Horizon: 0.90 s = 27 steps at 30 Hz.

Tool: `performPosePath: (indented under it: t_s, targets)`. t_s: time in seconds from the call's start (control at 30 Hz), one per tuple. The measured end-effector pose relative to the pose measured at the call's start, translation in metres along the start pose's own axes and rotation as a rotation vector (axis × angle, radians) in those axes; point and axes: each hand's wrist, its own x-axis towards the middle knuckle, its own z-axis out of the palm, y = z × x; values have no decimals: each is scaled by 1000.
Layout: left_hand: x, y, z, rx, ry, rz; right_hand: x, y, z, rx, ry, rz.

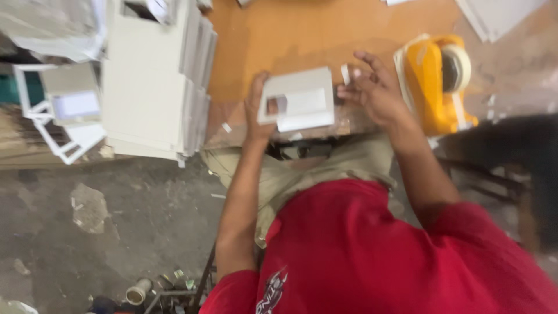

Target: The person assembles white photo frames by hand, placing a clear plastic sheet over the frame opening and securing it with adhesive tape. They repeatedly pick up frames, align the plastic, and apply tape to the edges.

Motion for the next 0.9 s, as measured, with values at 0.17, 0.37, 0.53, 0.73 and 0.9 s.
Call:
performPosePath:
  t_s: [0.17,0.37,0.53,0.73,0.9]
  targets:
    - [-12,12,1,37,20,-28,-18,-18,15,9,-53,-118]
    - [9,28,3,198,7,486,-41,-25,15,-278,-27,-282]
    - [15,41,0,229,-39,536,-45,-36,17,-412,-31,-425]
    - [2,44,-5,254,-51,511,-39,-54,12,-709,-254,-373]
    - [1,41,-5,274,-50,475,-35,-78,19,-697,-452,-294]
